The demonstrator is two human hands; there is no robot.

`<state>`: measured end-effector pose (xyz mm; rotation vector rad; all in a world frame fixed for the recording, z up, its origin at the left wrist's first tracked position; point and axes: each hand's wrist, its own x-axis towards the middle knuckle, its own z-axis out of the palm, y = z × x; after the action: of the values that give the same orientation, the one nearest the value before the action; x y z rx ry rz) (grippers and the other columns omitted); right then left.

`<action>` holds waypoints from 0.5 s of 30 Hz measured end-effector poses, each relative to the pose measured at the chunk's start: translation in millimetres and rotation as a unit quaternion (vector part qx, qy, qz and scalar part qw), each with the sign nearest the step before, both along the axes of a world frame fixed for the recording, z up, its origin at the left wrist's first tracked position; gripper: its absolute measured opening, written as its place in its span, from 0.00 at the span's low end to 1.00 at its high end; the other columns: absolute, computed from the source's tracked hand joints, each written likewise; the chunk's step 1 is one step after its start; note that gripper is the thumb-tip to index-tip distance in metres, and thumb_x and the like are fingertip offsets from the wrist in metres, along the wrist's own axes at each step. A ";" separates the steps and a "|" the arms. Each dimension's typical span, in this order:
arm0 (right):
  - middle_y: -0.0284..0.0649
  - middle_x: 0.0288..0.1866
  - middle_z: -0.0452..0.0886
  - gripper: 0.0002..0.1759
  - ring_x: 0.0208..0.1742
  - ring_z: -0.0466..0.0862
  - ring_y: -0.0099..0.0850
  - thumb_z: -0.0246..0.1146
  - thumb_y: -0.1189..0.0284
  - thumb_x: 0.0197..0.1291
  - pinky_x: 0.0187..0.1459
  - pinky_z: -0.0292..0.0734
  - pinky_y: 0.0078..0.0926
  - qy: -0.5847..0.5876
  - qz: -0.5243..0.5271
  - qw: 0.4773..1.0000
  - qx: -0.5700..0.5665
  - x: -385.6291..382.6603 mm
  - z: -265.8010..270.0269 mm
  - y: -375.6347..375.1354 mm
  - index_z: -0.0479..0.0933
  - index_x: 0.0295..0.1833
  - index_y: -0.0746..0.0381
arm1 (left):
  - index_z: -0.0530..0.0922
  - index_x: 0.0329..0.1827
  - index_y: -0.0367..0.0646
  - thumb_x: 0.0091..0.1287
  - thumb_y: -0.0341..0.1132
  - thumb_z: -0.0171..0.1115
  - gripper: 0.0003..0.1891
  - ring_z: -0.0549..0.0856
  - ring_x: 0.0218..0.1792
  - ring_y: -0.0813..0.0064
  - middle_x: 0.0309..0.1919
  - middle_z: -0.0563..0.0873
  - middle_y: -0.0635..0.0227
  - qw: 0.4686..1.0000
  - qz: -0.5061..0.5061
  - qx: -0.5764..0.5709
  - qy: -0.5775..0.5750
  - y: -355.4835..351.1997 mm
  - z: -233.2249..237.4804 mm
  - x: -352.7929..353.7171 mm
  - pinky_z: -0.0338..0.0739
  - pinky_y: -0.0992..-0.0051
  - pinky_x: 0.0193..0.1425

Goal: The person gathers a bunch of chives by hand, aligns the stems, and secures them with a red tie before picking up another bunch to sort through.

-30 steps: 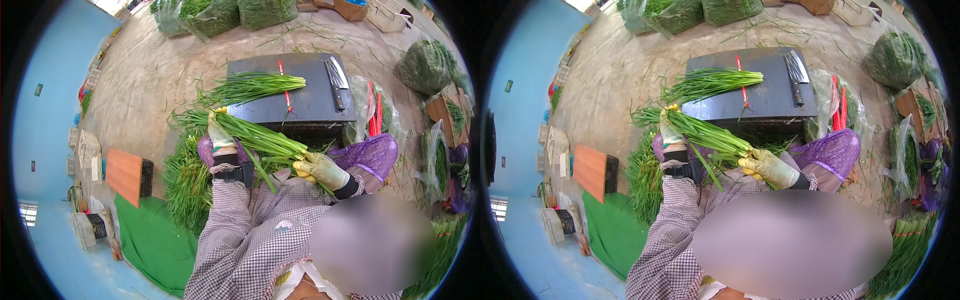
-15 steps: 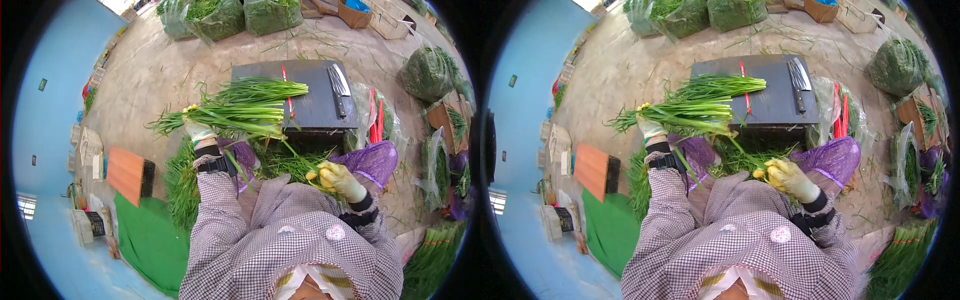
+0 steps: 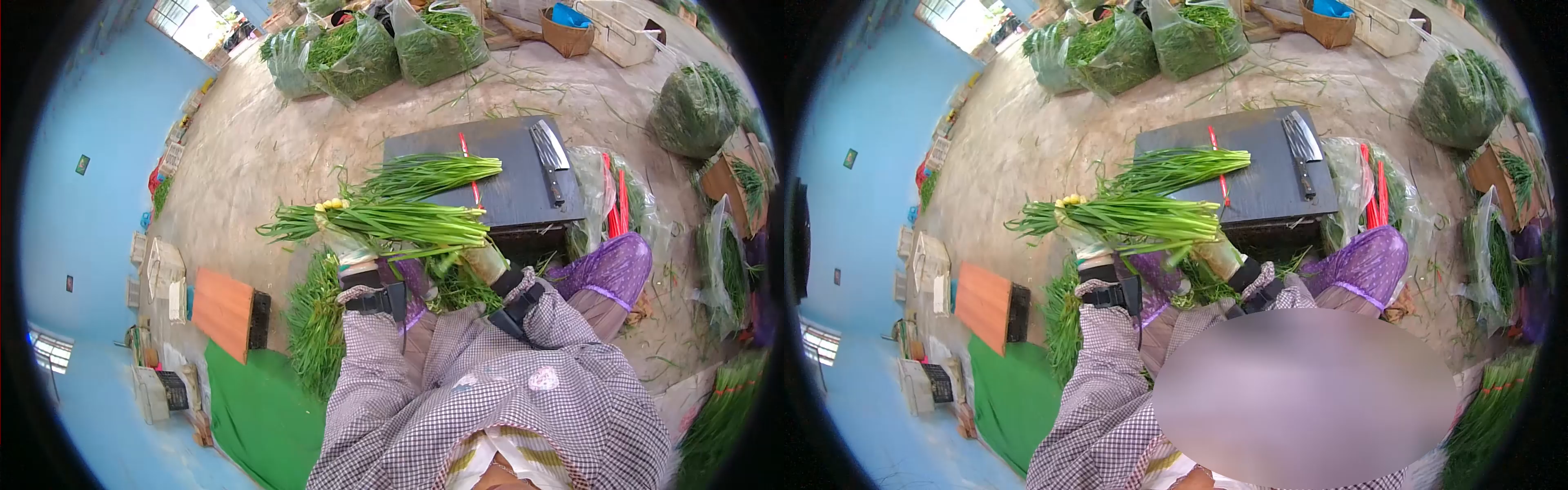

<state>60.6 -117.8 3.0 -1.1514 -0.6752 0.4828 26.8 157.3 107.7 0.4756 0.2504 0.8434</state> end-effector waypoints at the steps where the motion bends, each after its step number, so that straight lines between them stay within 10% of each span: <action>1: 0.32 0.57 0.81 0.23 0.55 0.80 0.25 0.68 0.73 0.66 0.55 0.79 0.29 0.095 0.009 0.994 0.045 -3.6 -19.2 0.9 0.73 0.65 0.60 | 0.78 0.36 0.50 0.76 0.51 0.57 0.16 0.82 0.31 0.75 0.30 0.84 0.73 1.000 -0.001 0.018 0.006 -0.6 1.9 -0.7 0.80 0.73 0.37; 3: 0.31 0.56 0.82 0.19 0.51 0.81 0.23 0.67 0.71 0.68 0.49 0.80 0.27 0.388 0.084 0.897 0.192 -19.0 16.9 -4.3 0.75 0.63 0.58 | 0.78 0.35 0.49 0.76 0.50 0.56 0.16 0.82 0.32 0.75 0.30 0.84 0.73 0.998 -0.001 0.052 0.017 0.0 1.4 -4.4 0.80 0.74 0.38; 9: 0.30 0.39 0.83 0.09 0.40 0.85 0.22 0.60 0.66 0.71 0.39 0.78 0.21 0.417 -0.012 0.892 0.175 -26.5 83.8 -32.2 0.77 0.48 0.59 | 0.67 0.28 0.53 0.75 0.42 0.53 0.14 0.70 0.29 0.76 0.25 0.70 0.77 0.984 -0.068 0.069 -0.146 21.8 5.2 -16.5 0.69 0.74 0.36; 15: 0.37 0.31 0.77 0.07 0.20 0.68 0.18 0.57 0.68 0.70 0.17 0.59 0.16 0.444 0.119 0.859 0.224 -40.5 83.4 -86.9 0.73 0.39 0.59 | 0.63 0.29 0.54 0.77 0.41 0.49 0.14 0.67 0.31 0.78 0.25 0.65 0.79 0.962 -0.087 0.120 -0.229 38.9 -6.7 -25.5 0.65 0.76 0.37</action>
<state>20.2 -204.6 86.4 -0.3104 -0.0869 0.9291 1.3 196.2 101.0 0.5049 -0.3216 0.7898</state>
